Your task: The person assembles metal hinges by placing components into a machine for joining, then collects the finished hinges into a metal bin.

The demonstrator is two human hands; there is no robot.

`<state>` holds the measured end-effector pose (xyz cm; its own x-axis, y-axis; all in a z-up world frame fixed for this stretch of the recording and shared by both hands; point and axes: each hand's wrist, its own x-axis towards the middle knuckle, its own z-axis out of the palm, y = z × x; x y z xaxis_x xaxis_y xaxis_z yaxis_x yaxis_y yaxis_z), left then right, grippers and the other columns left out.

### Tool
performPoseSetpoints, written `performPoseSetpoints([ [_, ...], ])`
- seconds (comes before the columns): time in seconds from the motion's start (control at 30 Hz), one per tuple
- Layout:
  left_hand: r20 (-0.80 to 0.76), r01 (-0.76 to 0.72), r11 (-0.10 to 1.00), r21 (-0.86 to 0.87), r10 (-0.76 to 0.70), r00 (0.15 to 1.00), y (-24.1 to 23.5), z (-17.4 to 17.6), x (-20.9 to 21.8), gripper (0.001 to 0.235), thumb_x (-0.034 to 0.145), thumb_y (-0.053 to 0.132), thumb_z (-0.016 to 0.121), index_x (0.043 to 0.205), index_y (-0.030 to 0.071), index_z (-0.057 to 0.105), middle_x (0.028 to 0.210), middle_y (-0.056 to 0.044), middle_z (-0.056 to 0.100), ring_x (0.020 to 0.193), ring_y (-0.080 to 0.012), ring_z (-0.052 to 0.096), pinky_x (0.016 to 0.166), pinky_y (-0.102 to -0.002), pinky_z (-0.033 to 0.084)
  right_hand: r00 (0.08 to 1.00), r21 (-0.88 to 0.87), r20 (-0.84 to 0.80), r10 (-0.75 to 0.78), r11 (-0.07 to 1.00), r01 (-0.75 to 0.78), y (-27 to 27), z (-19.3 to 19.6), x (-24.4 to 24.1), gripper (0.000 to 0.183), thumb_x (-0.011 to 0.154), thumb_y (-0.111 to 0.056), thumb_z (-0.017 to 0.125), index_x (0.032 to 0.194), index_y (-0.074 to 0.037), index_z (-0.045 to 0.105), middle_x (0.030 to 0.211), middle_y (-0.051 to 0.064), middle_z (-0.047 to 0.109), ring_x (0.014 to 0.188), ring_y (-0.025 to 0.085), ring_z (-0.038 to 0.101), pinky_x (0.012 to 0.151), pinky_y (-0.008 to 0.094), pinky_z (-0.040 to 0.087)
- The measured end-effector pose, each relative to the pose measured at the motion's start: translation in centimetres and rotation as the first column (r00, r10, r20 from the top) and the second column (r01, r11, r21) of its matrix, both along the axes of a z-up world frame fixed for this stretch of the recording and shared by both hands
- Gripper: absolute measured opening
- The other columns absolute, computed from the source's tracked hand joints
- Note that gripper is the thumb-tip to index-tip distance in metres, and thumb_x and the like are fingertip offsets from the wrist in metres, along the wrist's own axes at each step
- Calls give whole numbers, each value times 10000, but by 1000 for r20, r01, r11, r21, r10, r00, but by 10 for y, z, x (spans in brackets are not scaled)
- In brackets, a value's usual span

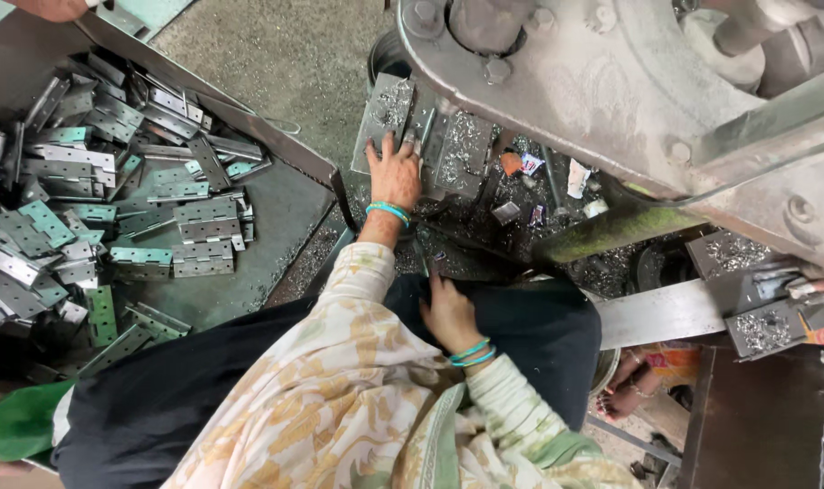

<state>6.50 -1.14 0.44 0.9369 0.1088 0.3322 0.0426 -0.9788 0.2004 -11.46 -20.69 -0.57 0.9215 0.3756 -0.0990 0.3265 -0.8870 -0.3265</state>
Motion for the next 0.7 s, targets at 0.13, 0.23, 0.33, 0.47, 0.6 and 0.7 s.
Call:
performPoseSetpoints([
  [0.13, 113, 5, 1000, -7, -4, 994, 6, 0, -8, 386, 976, 229, 551, 1326, 130, 678, 1471, -16, 578, 1425, -366, 366, 1150, -714, 210, 999, 87, -19, -42, 995, 44, -1, -22, -15, 802, 861, -287, 695, 1564, -117, 348, 1080, 253, 655, 817, 492, 680, 697, 593, 564],
  [0.23, -23, 6, 1000, 18, -5, 1000, 5, 7, -4, 430, 944, 183, 571, 1360, 139, 669, 1425, -2, 596, 1461, -364, 354, 1170, -714, 190, 999, 21, -48, -14, 1000, 15, -3, -1, -1, 766, 878, -314, 697, 1544, -113, 377, 1064, 243, 672, 843, 486, 685, 718, 595, 564],
  [0.33, -24, -6, 1000, -7, 5, 1000, 4, 11, 9, 447, 890, 145, 572, 1325, 158, 674, 1429, 7, 589, 1437, -356, 350, 1144, -730, 176, 999, -24, -34, 37, 999, -38, -1, 19, 29, 660, 927, -348, 681, 1503, -125, 448, 1066, 224, 698, 884, 460, 701, 752, 570, 582],
  [0.47, -33, -15, 1000, -13, 14, 999, 6, 13, 26, 360, 971, 179, 556, 1304, 139, 688, 1436, 13, 599, 1474, -357, 337, 1188, -708, 175, 998, -91, -65, -10, 996, 4, 0, -5, 15, 736, 893, -344, 676, 1533, -131, 382, 1089, 226, 672, 837, 467, 692, 707, 582, 574],
  [0.6, -13, -8, 999, -52, 7, 1000, 2, 2, 10, 362, 996, 232, 546, 1316, 122, 676, 1395, -4, 611, 1480, -352, 318, 1181, -701, 176, 995, 100, 97, -33, 995, 23, -6, -38, -16, 703, 897, -335, 676, 1525, -164, 411, 1073, 229, 676, 813, 464, 694, 710, 570, 573],
  [0.7, 34, -8, 999, -33, 9, 999, 4, -3, -5, 385, 1013, 284, 551, 1327, 103, 679, 1388, -23, 610, 1485, -354, 313, 1178, -707, 182, 995, 20, -85, -54, 998, 56, -5, -18, -7, 757, 885, -318, 673, 1563, -173, 370, 1068, 237, 671, 845, 482, 683, 752, 597, 556],
])
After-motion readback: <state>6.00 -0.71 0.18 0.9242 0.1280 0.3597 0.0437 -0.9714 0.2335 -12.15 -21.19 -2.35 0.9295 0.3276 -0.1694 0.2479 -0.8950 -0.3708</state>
